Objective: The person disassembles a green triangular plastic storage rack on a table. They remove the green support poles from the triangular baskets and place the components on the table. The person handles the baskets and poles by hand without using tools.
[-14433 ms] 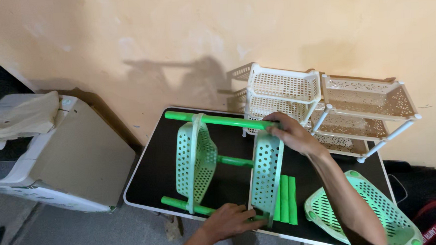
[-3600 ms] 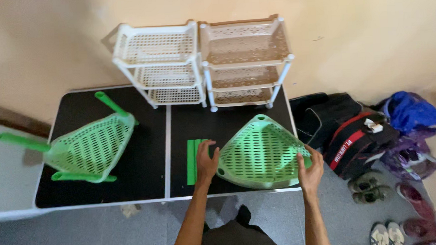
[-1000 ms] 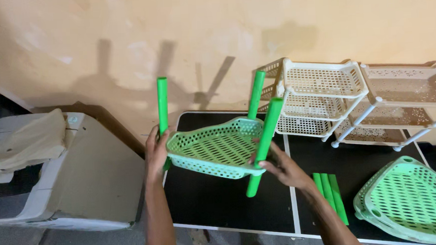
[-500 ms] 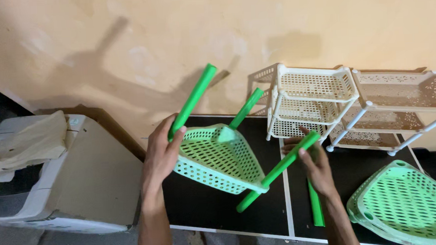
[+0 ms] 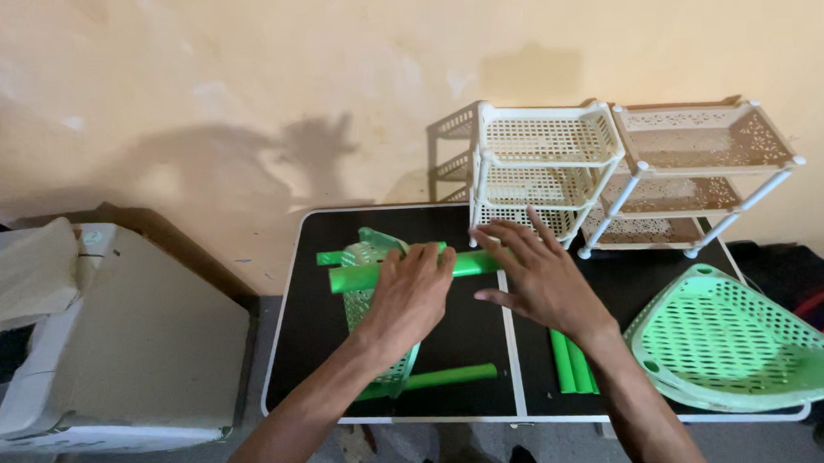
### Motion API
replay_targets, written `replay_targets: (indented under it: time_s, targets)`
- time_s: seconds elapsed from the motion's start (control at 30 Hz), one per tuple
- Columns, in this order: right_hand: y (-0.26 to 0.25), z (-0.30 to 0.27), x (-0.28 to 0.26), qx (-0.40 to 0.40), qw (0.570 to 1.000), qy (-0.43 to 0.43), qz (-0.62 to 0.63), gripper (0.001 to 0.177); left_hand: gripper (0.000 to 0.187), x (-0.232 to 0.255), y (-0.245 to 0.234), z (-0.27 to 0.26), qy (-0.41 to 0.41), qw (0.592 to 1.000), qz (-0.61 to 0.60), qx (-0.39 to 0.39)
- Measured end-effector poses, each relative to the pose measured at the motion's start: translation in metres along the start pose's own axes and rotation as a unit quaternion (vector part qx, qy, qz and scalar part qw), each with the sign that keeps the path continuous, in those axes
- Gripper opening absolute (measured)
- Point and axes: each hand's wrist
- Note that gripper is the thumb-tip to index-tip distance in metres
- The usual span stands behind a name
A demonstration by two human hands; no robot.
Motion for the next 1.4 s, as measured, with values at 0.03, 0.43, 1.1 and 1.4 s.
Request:
replay_targets:
  time_s: [0.03,0.43,1.1,1.4]
  targets:
    - [0.008,0.002,-0.003,-0.02,0.999,-0.016,-0.021,0.075,0.046,0.005,0.007,-0.002,0.022,1.0,-0.007,0.013]
    - [0.031,-0.034,0.02,-0.13,0.986,0.095,0.044,0.058,0.086,0.002,0.064,-0.003,-0.013,0.996,-0.085,-0.022]
    - [0.014,-0.069,0.028,-0.186,0.975,0.077,0.098,0.048,0.123,0.028,0.109,0.007,0.005,0.973,-0.221,-0.07]
    - [0.009,-0.069,0.026,-0.26,0.95,0.134,0.114,0.05,0.127,0.032,0.113,0.002,0.008,0.974,-0.214,-0.071]
Point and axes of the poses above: each hand's wrist, its own z-axis towards the middle knuckle, its own y-axis out of the palm, x = y × z, and after that the axes turned 4 degrees about y, right-handed
